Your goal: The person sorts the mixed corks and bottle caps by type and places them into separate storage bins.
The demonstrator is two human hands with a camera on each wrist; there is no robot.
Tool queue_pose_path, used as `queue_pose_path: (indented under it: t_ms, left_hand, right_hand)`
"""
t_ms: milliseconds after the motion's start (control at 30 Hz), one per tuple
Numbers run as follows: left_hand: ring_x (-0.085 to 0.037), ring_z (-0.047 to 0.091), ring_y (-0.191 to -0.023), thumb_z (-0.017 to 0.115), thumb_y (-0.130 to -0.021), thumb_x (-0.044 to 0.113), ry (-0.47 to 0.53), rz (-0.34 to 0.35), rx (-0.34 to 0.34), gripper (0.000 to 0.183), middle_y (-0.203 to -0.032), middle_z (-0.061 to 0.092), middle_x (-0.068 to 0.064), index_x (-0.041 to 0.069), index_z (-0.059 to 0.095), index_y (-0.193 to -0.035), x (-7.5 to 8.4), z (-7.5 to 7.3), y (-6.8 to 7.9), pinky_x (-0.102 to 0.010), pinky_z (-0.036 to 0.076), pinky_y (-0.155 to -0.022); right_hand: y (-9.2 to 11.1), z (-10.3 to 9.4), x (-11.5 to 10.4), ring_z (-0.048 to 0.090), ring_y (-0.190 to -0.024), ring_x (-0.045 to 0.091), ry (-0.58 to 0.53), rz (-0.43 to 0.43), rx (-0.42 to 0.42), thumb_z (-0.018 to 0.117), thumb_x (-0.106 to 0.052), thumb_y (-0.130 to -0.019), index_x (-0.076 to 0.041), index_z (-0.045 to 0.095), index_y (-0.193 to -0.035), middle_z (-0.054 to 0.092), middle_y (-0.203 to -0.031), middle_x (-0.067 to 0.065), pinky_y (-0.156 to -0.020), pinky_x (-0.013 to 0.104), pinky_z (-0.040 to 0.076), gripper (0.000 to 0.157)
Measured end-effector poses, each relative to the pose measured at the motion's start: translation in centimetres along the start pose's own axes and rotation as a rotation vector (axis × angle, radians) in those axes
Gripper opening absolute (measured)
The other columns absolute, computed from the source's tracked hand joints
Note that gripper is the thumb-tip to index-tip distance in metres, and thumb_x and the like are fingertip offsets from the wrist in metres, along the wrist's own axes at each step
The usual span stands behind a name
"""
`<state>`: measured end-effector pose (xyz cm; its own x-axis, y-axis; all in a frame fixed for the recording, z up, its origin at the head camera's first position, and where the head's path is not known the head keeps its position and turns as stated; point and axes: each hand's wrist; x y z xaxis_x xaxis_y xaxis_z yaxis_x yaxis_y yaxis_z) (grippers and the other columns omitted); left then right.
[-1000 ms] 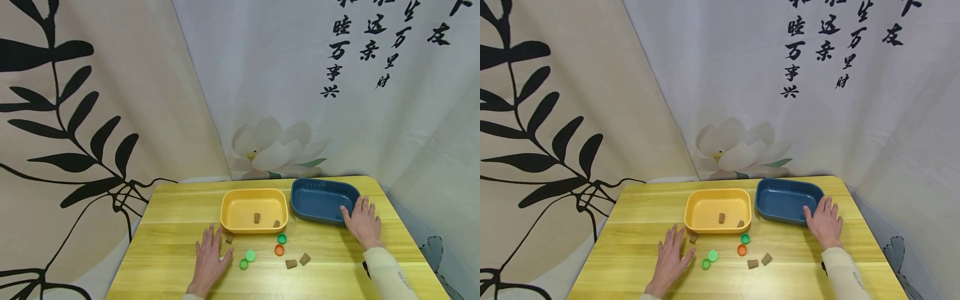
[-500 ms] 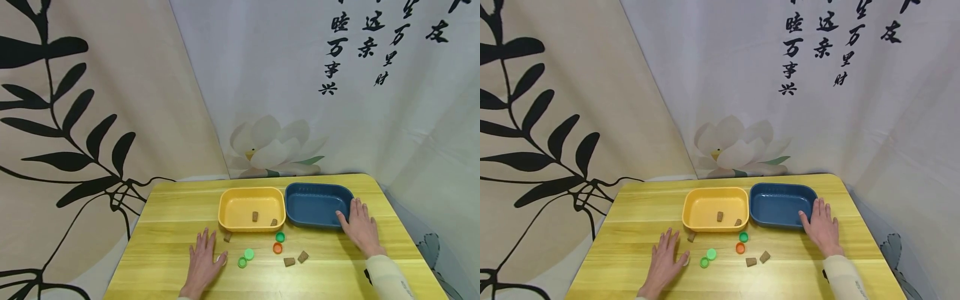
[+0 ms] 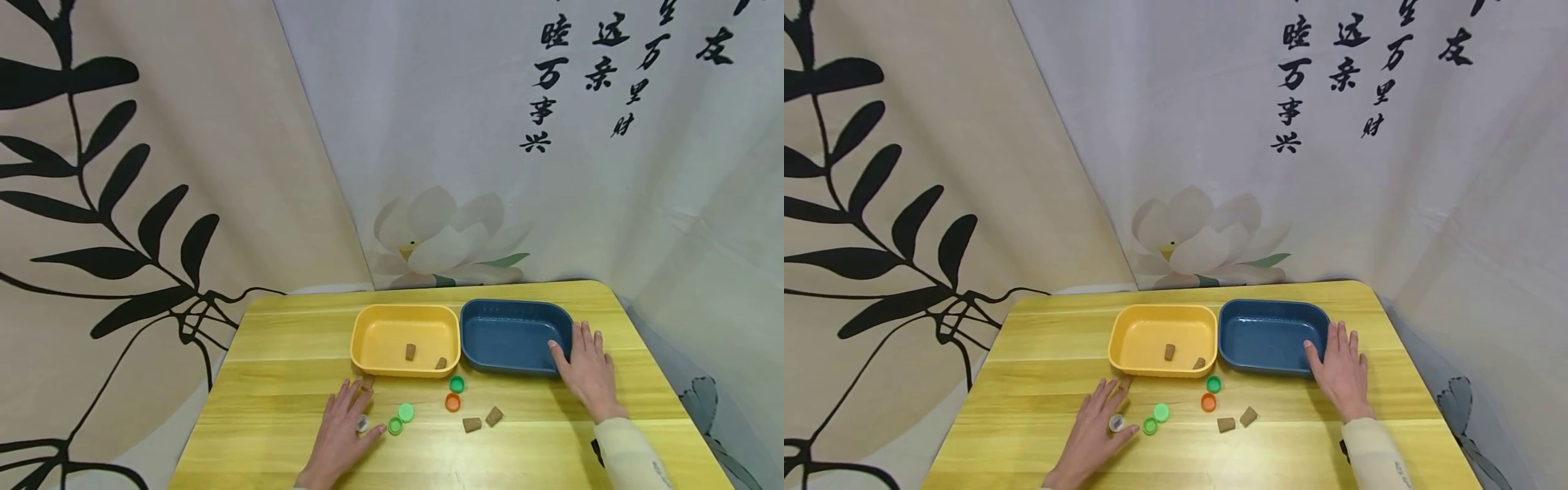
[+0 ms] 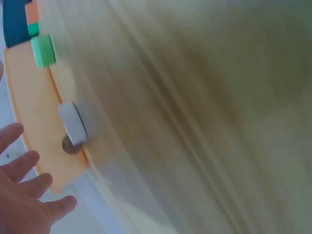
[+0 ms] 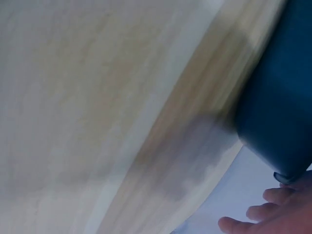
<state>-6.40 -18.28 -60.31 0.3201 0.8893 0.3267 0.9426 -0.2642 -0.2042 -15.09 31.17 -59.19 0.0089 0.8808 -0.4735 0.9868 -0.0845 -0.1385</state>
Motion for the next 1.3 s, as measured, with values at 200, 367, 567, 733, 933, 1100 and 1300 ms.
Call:
queue_pose_path:
  t_ms: [200,367,567,733,933,1100,1300]
  left_hand:
    - [-0.036,0.026,-0.141,0.065,-0.082,0.062,-0.038,0.094,-0.017,0.069,-0.154,0.031,-0.011,0.016,0.058,-0.132,1.6,0.7,-0.1,-0.063,0.026,-0.106]
    - [-0.038,0.023,-0.142,0.065,-0.081,0.063,-0.065,0.100,-0.031,0.066,-0.155,0.030,-0.013,0.018,0.061,-0.129,2.2,1.4,-0.4,-0.065,0.026,-0.105]
    - [-0.040,0.022,-0.142,0.068,-0.079,0.062,-0.072,0.096,-0.075,0.057,-0.154,0.031,-0.015,0.019,0.068,-0.117,2.5,1.7,-0.8,-0.069,0.026,-0.102]
    - [-0.041,0.020,-0.142,0.071,-0.080,0.055,-0.087,0.095,-0.103,0.046,-0.152,0.034,-0.016,0.017,0.072,-0.107,2.3,2.0,-0.6,-0.071,0.025,-0.102]
    - [-0.043,0.023,-0.140,0.070,-0.085,0.046,-0.071,0.100,-0.068,0.030,-0.147,0.041,-0.016,0.019,0.072,-0.098,2.3,1.9,-0.4,-0.071,0.024,-0.101]
    - [-0.039,0.026,-0.140,0.071,-0.084,0.045,-0.069,0.088,0.017,0.024,-0.149,0.040,-0.014,0.022,0.069,-0.094,2.6,1.4,-0.5,-0.068,0.024,-0.104]
    - [-0.037,0.027,-0.140,0.074,-0.080,0.041,-0.052,0.169,0.142,0.027,-0.151,0.037,-0.009,0.023,0.069,-0.099,4.6,0.1,-2.7,-0.062,0.026,-0.106]
  right_hand:
    - [0.0,0.0,0.6,0.001,-0.140,0.051,0.010,0.018,-0.027,0.033,-0.056,-0.101,0.005,0.010,-0.152,0.008,-0.156,0.029,-0.096,0.077,0.014,0.083]
    - [0.2,-0.1,0.7,-0.001,-0.141,0.050,-0.001,0.015,-0.040,0.032,-0.055,-0.101,0.004,0.009,-0.153,0.005,-0.157,0.027,-0.097,0.077,0.012,0.082]
    - [0.4,0.0,0.8,0.004,-0.141,0.049,0.017,-0.005,-0.049,0.031,-0.055,-0.101,0.004,0.009,-0.153,0.006,-0.158,0.026,-0.097,0.077,0.013,0.082]
    - [0.3,0.2,0.7,0.005,-0.142,0.048,0.020,-0.009,-0.062,0.030,-0.056,-0.101,0.003,0.007,-0.153,0.005,-0.158,0.024,-0.098,0.076,0.013,0.082]
    - [0.1,0.3,0.5,0.005,-0.142,0.048,0.015,-0.009,-0.059,0.029,-0.056,-0.101,0.003,0.008,-0.153,0.006,-0.158,0.025,-0.098,0.076,0.013,0.081]
    - [0.1,0.3,0.5,0.002,-0.142,0.047,0.007,-0.009,-0.059,0.029,-0.055,-0.102,0.003,0.008,-0.153,0.005,-0.158,0.024,-0.099,0.076,0.012,0.080]
    - [0.1,0.3,0.8,0.004,-0.142,0.047,0.012,-0.008,-0.055,0.028,-0.055,-0.102,0.003,0.008,-0.153,0.006,-0.158,0.025,-0.099,0.075,0.013,0.080]
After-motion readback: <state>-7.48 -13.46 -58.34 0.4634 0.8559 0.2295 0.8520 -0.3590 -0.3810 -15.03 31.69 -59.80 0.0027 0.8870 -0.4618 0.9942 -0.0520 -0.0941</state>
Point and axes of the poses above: each hand's wrist, its own y-axis away from the middle knuckle, its own z-axis out of the palm, x = y × z
